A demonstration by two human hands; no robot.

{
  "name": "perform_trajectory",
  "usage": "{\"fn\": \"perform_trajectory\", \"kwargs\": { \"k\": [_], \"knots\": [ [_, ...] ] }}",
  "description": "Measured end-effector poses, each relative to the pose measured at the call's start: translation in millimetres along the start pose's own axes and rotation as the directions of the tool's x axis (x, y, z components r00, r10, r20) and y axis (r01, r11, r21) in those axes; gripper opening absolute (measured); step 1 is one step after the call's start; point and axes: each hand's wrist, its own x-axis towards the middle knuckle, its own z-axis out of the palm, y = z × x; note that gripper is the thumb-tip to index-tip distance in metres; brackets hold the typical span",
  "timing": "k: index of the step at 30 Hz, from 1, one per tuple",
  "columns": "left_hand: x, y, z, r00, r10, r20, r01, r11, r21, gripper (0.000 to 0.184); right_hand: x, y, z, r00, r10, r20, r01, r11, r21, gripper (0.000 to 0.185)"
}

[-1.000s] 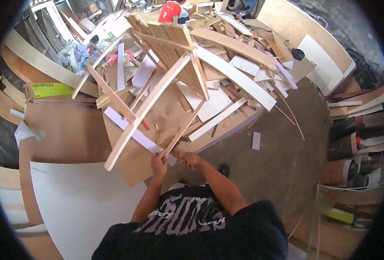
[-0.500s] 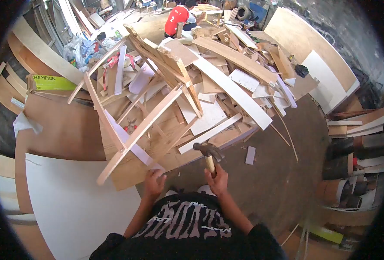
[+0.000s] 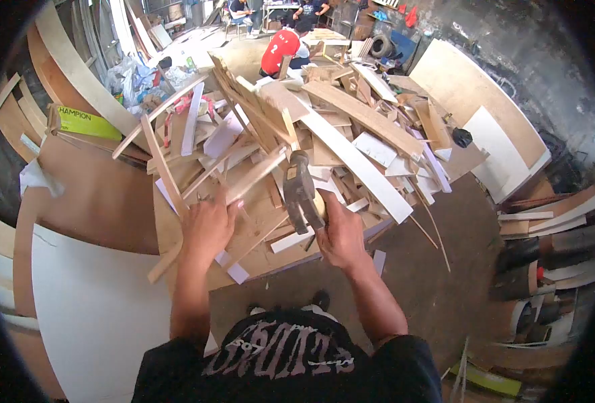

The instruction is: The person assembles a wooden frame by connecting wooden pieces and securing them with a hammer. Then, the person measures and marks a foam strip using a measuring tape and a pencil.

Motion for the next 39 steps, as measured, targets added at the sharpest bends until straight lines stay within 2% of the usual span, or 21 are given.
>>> {"fn": "perform_trajectory", "kwargs": {
  "k": [1, 3, 5, 7, 8, 9, 11, 12, 13, 14, 15, 18, 19, 21, 27, 30, 33, 36, 37, 38, 39],
  "knots": [
    [-0.1, -3.5, 1.1, 0.995, 0.015, 0.094, -0.017, 0.999, 0.029, 0.040, 5.7, -7.2, -0.7, 1.000, -0.001, -0.007, 0.001, 1.000, -0.010, 0.037],
    [0.0, -3.1, 4.8, 0.987, 0.094, 0.128, -0.091, 0.995, -0.027, 0.039, 17.2, -29.8, -4.9, 0.995, 0.009, 0.098, 0.015, 0.971, -0.240, 0.034],
    [-5.0, -9.0, 14.0, 0.973, 0.169, 0.159, -0.158, 0.984, -0.083, 0.039, 23.2, -48.3, -0.8, 0.996, -0.033, 0.085, 0.057, 0.956, -0.289, 0.033],
    [-7.5, -11.0, 11.3, 0.968, 0.251, 0.007, -0.249, 0.965, -0.078, 0.041, 28.1, -62.1, -0.1, 0.960, -0.178, 0.218, 0.250, 0.893, -0.373, 0.039],
    [-15.3, -11.2, 4.3, 0.982, 0.187, -0.014, -0.187, 0.974, -0.128, 0.046, 30.7, -63.4, 3.0, 0.925, -0.320, 0.203, 0.375, 0.849, -0.372, 0.044],
    [-14.6, -15.7, 9.8, 0.981, 0.192, -0.019, -0.192, 0.972, -0.135, 0.046, 34.3, -64.7, 1.4, 0.925, -0.320, 0.205, 0.376, 0.845, -0.381, 0.044],
    [-15.2, -27.4, 25.6, 0.978, 0.211, -0.001, -0.208, 0.963, -0.173, 0.040, 44.0, -63.6, -6.9, 0.857, -0.369, 0.358, 0.505, 0.736, -0.450, 0.040],
    [-16.4, -22.6, 21.2, 0.976, 0.215, 0.010, -0.210, 0.962, -0.176, 0.040, 51.5, -40.0, -1.6, 0.916, -0.172, 0.361, 0.362, 0.741, -0.565, 0.033],
    [-15.5, -10.9, 12.8, 0.988, 0.144, 0.064, -0.132, 0.978, -0.163, 0.035, 64.5, -29.9, -4.4, 0.945, -0.125, 0.303, 0.312, 0.623, -0.717, 0.028],
    [-15.7, -5.7, 7.9, 0.991, 0.072, 0.114, -0.056, 0.989, -0.140, 0.035, 80.8, -34.7, -12.4, 0.971, 0.015, 0.240, 0.183, 0.604, -0.776, 0.030],
    [-21.2, -9.1, 9.1, 0.988, 0.087, 0.127, -0.070, 0.989, -0.132, 0.035, 89.7, -29.3, -21.5, 0.984, 0.055, 0.168, 0.077, 0.722, -0.687, 0.027],
    [-12.3, -9.2, 13.3, 0.996, 0.079, 0.048, -0.072, 0.989, -0.133, 0.037, 67.6, -38.4, -36.9, 0.996, -0.061, 0.063, 0.087, 0.767, -0.636, 0.030],
    [-12.0, -9.2, 13.1, 0.995, 0.097, 0.035, -0.091, 0.984, -0.155, 0.037, 60.3, -55.1, -39.4, 0.998, -0.002, 0.066, 0.039, 0.826, -0.563, 0.033],
    [-14.0, -9.3, 12.4, 0.992, 0.123, 0.030, -0.116, 0.977, -0.177, 0.037, 51.2, -77.4, -40.4, 0.994, -0.054, 0.091, 0.097, 0.812, -0.576, 0.037],
    [-21.0, -6.6, 10.8, 0.990, 0.124, 0.062, -0.114, 0.982, -0.150, 0.040, 45.7, -66.9, -24.1, 0.991, 0.004, 0.131, 0.068, 0.837, -0.542, 0.038],
    [-18.3, -9.1, 17.2, 0.985, 0.171, -0.011, -0.170, 0.976, -0.137, 0.037, 51.5, -70.8, -13.2, 0.975, -0.124, 0.182, 0.204, 0.819, -0.536, 0.038],
    [-16.7, -13.5, 19.1, 0.980, 0.198, -0.019, -0.198, 0.963, -0.182, 0.037, 68.4, -84.7, -0.7, 0.959, -0.062, 0.275, 0.205, 0.823, -0.530, 0.042],
    [-16.4, -15.3, 20.5, 0.978, 0.182, 0.104, -0.163, 0.972, -0.170, 0.038, 78.7, -103.8, 17.7, 0.938, -0.080, 0.337, 0.254, 0.820, -0.512, 0.045],
    [-20.1, -17.2, 30.2, 0.982, 0.191, -0.012, -0.189, 0.957, -0.219, 0.038, 81.5, -110.9, 20.2, 0.916, -0.096, 0.390, 0.293, 0.823, -0.486, 0.045],
    [-21.0, -17.8, 34.7, 0.973, 0.192, -0.131, -0.220, 0.939, -0.262, 0.038, 84.0, -113.6, 19.7, 0.864, -0.230, 0.448, 0.444, 0.766, -0.464, 0.043],
    [-19.1, -15.9, 32.3, 0.973, 0.186, -0.139, -0.217, 0.940, -0.262, 0.038, 88.0, -108.1, 20.9, 0.861, -0.238, 0.450, 0.453, 0.762, -0.463, 0.043]
  ]
}}
